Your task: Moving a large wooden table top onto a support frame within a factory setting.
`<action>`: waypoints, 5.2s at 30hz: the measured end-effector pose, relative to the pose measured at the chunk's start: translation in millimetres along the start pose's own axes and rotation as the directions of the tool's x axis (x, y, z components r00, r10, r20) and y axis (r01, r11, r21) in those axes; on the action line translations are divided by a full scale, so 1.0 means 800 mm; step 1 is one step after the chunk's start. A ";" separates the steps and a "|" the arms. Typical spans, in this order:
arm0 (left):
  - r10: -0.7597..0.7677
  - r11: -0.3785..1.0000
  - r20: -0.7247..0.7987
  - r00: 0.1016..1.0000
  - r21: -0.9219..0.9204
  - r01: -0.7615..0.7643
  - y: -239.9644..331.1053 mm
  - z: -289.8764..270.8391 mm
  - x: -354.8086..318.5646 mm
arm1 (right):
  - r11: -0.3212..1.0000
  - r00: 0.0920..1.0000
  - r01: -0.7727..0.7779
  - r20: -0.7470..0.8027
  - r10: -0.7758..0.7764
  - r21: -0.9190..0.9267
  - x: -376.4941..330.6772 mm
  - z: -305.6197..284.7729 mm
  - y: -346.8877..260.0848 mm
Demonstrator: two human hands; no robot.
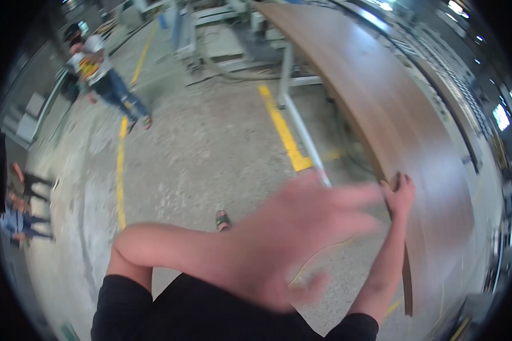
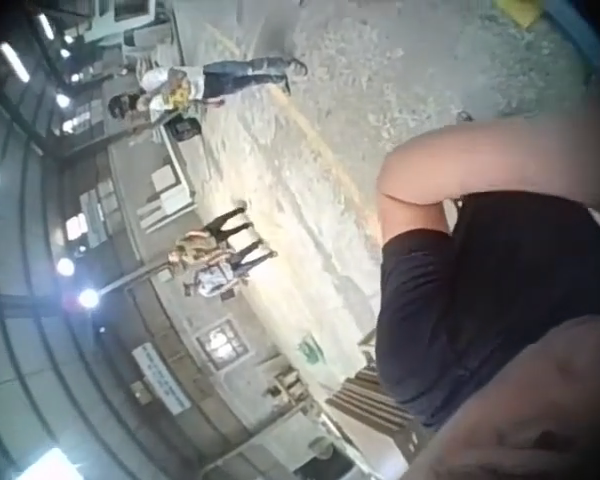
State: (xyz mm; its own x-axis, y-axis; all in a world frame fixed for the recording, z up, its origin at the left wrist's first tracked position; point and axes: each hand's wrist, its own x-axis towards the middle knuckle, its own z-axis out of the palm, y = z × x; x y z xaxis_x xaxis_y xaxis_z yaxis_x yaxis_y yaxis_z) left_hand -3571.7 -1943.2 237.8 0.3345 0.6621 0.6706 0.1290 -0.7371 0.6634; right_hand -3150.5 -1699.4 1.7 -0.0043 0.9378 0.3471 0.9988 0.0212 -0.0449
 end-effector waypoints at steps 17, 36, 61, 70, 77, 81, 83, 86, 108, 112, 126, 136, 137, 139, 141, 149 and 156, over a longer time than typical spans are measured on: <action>-0.646 -0.684 -0.483 -0.590 0.023 0.730 -0.189 -0.108 -0.791 | 0.987 0.998 -0.070 0.011 0.069 0.146 -0.006 -0.062 -0.049; -0.877 -0.313 -0.407 -0.254 0.083 0.946 -0.236 -0.043 -0.727 | 0.995 1.000 -0.004 -0.027 0.007 0.103 -0.015 -0.006 -0.010; -0.953 -0.266 -0.208 -0.218 0.235 0.935 -0.212 -0.033 -0.732 | 0.978 0.991 -0.116 -0.045 0.125 0.173 -0.034 -0.055 -0.026; -0.951 -0.269 -0.231 -0.205 0.294 0.917 -0.212 -0.033 -0.708 | 0.977 0.989 -0.117 -0.072 0.131 0.178 -0.029 -0.051 -0.016; -0.993 -0.104 -0.007 -0.121 0.566 0.818 -0.260 -0.013 -0.772 | 0.980 0.988 -0.121 -0.077 0.135 0.160 -0.024 -0.046 -0.016; -0.995 -0.030 0.065 -0.073 0.504 0.863 -0.254 -0.028 -0.775 | 0.974 0.986 -0.145 -0.053 0.156 0.174 -0.028 -0.054 -0.008; -0.997 -0.065 0.015 -0.080 0.443 0.894 -0.241 -0.031 -0.762 | 0.975 0.986 -0.150 -0.042 0.159 0.166 -0.025 -0.054 -0.012; -0.995 -0.098 -0.051 -0.086 0.341 0.935 -0.232 -0.026 -0.742 | 0.976 0.987 -0.145 -0.038 0.153 0.164 -0.024 -0.053 -0.015; -0.970 -0.240 -0.053 -0.235 0.329 0.913 -0.239 -0.027 -0.760 | 0.976 0.991 -0.095 -0.069 0.111 0.197 -0.025 -0.066 -0.023; -0.967 -0.255 -0.114 -0.229 0.332 0.908 -0.235 -0.032 -0.721 | 0.969 0.988 -0.131 -0.057 0.145 0.209 -0.028 -0.070 -0.029; -0.961 -0.261 -0.156 -0.229 0.231 0.937 -0.213 -0.033 -0.706 | 0.968 0.988 -0.145 -0.030 0.154 0.205 -0.024 -0.075 -0.046; -0.964 -0.254 -0.152 -0.219 0.272 0.928 -0.225 -0.034 -0.704 | 0.971 0.987 -0.140 -0.050 0.153 0.193 -0.021 -0.064 -0.040; -0.964 -0.252 -0.154 -0.216 0.277 0.927 -0.225 -0.033 -0.703 | 0.971 0.987 -0.139 -0.051 0.151 0.195 -0.020 -0.064 -0.040; -0.966 -0.249 -0.148 -0.214 0.290 0.924 -0.225 -0.034 -0.702 | 0.971 0.988 -0.137 -0.042 0.149 0.198 -0.019 -0.064 -0.040; -0.967 -0.246 -0.142 -0.211 0.301 0.921 -0.225 -0.034 -0.699 | 0.971 0.988 -0.136 -0.042 0.147 0.198 -0.018 -0.064 -0.039; -0.968 -0.244 -0.137 -0.209 0.333 0.911 -0.228 -0.032 -0.699 | 0.970 0.989 -0.138 -0.026 0.146 0.199 -0.016 -0.063 -0.038; -0.971 -0.235 -0.130 -0.202 0.334 0.913 -0.234 -0.028 -0.708 | 0.973 0.988 -0.134 -0.055 0.147 0.187 -0.017 -0.061 -0.039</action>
State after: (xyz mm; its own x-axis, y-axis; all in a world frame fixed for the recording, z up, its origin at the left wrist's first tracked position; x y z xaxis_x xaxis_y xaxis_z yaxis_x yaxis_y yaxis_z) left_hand -3806.4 -2177.0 -258.9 -0.3141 0.5994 -0.7362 0.5873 0.7320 0.3454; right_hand -3179.2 -1729.6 44.3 0.1452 0.9101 0.3881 0.9633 -0.0405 -0.2655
